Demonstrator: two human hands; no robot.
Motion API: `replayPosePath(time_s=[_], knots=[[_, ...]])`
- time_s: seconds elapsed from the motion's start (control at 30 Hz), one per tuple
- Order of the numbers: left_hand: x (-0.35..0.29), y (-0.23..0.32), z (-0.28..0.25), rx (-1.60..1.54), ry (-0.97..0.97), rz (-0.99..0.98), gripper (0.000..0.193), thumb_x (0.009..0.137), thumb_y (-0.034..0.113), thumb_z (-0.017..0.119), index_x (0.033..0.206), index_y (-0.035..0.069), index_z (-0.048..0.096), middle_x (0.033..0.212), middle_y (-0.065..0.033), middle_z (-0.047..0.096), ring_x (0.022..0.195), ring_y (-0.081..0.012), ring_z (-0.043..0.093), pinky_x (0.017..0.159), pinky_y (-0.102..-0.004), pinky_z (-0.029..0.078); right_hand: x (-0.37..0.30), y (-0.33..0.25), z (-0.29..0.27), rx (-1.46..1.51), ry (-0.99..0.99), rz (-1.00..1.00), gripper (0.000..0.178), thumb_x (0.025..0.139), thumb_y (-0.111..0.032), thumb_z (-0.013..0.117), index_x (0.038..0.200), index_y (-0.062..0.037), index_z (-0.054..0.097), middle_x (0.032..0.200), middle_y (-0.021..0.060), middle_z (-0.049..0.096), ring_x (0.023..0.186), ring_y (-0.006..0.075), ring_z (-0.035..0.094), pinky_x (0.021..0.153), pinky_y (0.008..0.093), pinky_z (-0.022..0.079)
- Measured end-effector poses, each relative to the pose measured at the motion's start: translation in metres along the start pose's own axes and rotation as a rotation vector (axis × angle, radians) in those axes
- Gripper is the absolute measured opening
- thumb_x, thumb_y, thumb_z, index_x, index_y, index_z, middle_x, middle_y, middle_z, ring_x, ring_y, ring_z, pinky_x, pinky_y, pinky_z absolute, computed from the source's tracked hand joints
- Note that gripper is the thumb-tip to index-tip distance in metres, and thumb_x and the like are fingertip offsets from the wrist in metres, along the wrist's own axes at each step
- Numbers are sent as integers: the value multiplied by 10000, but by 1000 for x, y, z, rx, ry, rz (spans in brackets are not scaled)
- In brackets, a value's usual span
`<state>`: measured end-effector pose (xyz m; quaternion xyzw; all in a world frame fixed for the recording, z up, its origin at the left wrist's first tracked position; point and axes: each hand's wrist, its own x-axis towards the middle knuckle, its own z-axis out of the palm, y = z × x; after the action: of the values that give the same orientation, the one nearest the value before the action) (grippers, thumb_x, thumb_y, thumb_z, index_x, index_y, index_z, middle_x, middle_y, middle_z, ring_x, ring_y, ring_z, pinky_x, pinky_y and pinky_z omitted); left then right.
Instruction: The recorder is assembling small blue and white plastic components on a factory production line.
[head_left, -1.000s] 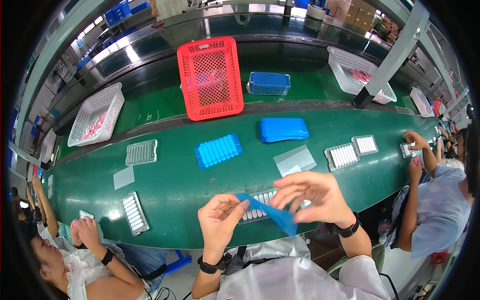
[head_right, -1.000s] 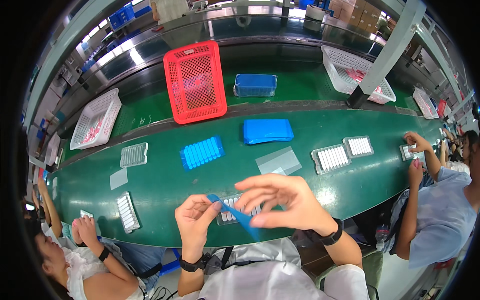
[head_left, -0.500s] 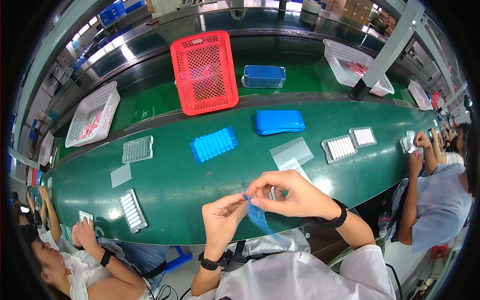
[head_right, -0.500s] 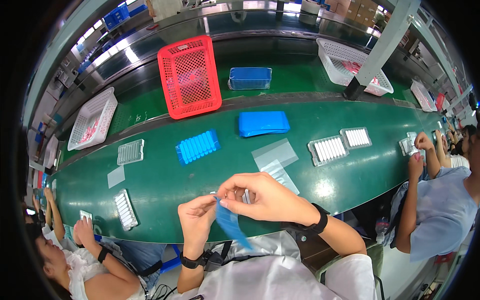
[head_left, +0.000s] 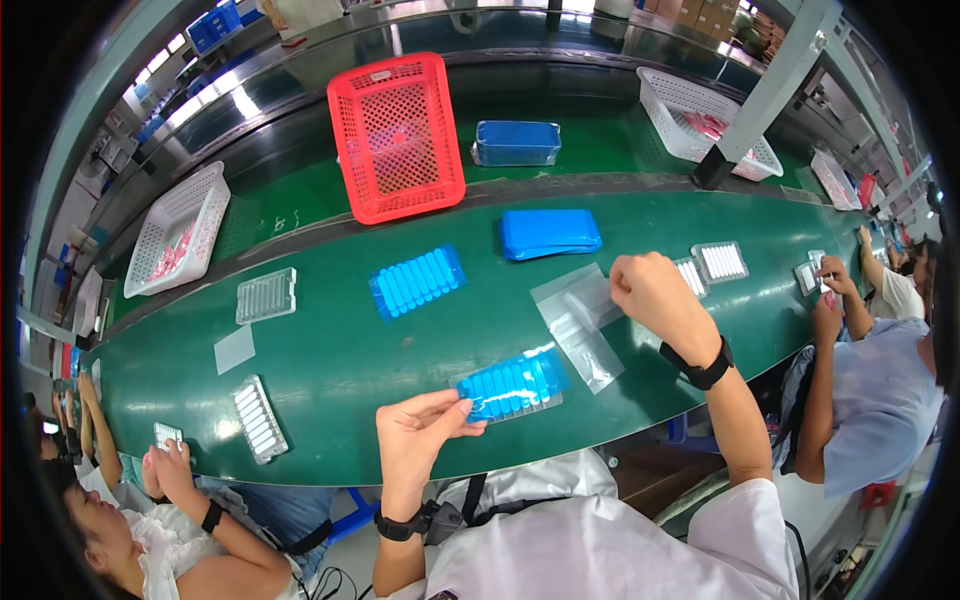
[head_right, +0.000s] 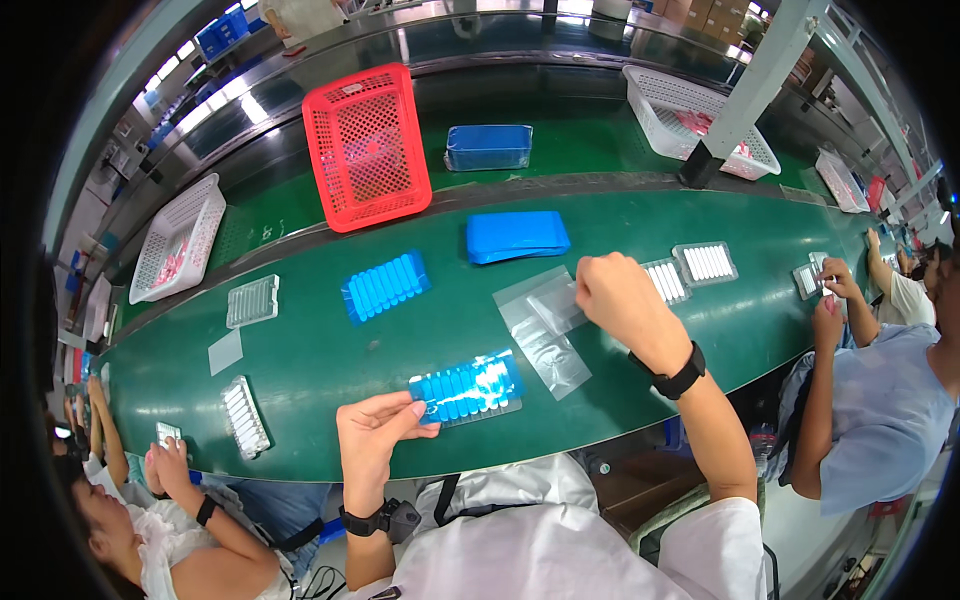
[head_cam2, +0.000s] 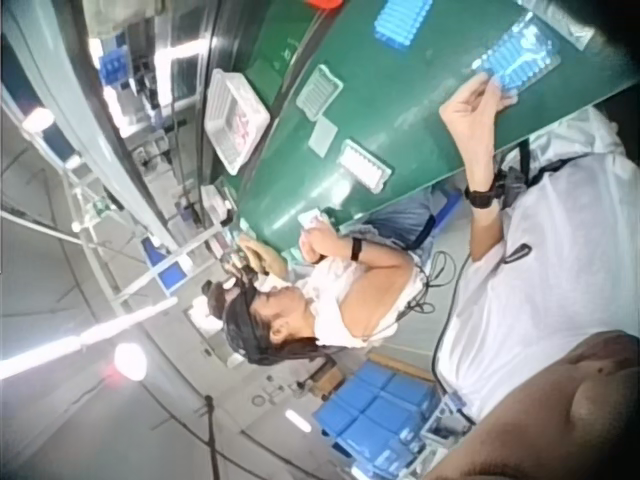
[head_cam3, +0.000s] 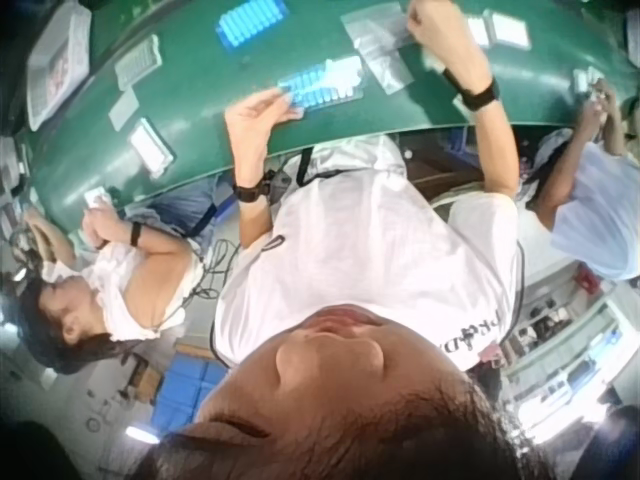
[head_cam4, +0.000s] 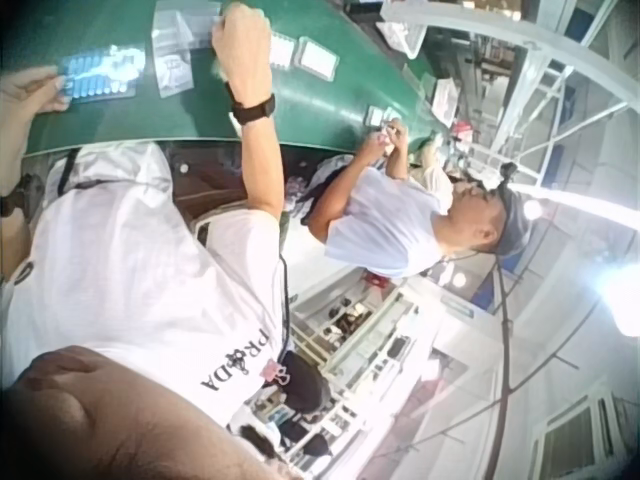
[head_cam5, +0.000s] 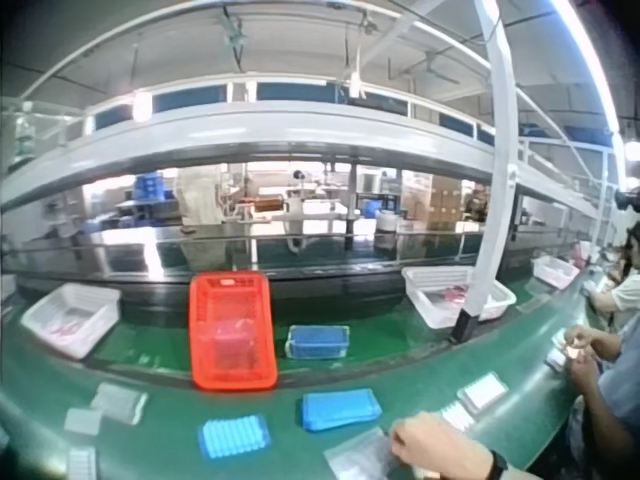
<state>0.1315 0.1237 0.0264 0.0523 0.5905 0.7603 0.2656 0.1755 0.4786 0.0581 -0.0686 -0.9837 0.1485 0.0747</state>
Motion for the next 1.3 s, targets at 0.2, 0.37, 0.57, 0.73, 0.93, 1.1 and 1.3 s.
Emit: replayPosePath(time_s=[0.2, 0.37, 0.57, 0.73, 0.93, 1.1, 1.3], knots=[[0, -4, -7, 11, -19, -20, 208, 920, -75, 725, 1114, -148, 707, 939, -234, 755, 792, -275, 770, 712, -372, 673, -14, -56, -27, 274, 83, -33, 254, 886, -103, 716, 1125, -22, 681, 966, 182, 700, 882, 367, 702, 742, 445, 570], [0, -3, -9, 22, -33, -26, 205, 915, -83, 726, 1107, -151, 704, 939, -238, 755, 790, -277, 770, 707, -376, 673, -35, -77, 0, 369, -108, -254, 172, 887, -146, 729, 1018, -43, 688, 878, 117, 681, 788, 329, 693, 688, 421, 568], [2, -10, -13, 37, -34, -15, 208, 917, -88, 723, 1112, -154, 695, 950, -233, 756, 790, -271, 767, 706, -376, 673, -35, -76, 21, 207, -113, -377, 108, 867, -108, 730, 911, -27, 674, 859, 104, 690, 733, 315, 683, 661, 406, 562], [2, -7, -13, 34, -55, -11, 201, 918, -76, 731, 1101, -152, 693, 938, -216, 755, 776, -265, 764, 697, -367, 672, -28, -76, 14, 143, -200, -385, 116, 863, -119, 725, 901, -25, 669, 833, 105, 681, 741, 314, 686, 668, 415, 560], [3, -7, -14, 20, -51, -21, 197, 922, -73, 729, 1099, -150, 690, 925, -206, 754, 772, -262, 764, 692, -368, 671, -26, -76, 13, 102, -184, -434, 117, 850, -124, 723, 891, -30, 667, 807, 102, 669, 735, 314, 682, 665, 417, 558], [4, -6, -14, 29, -66, -19, 192, 929, -60, 728, 1100, -137, 687, 906, -195, 751, 742, -250, 759, 657, -343, 651, -24, -80, 13, 78, -184, -446, 126, 846, -132, 714, 846, -30, 639, 786, 94, 660, 715, 312, 675, 641, 415, 549], [4, -5, -14, 39, -61, -35, 180, 937, -39, 727, 1093, -117, 682, 887, -172, 745, 692, -219, 741, 621, -318, 627, -22, -86, 3, -70, -178, -507, 142, 840, -129, 707, 801, -34, 610, 754, 94, 643, 691, 295, 670, 608, 409, 535]])
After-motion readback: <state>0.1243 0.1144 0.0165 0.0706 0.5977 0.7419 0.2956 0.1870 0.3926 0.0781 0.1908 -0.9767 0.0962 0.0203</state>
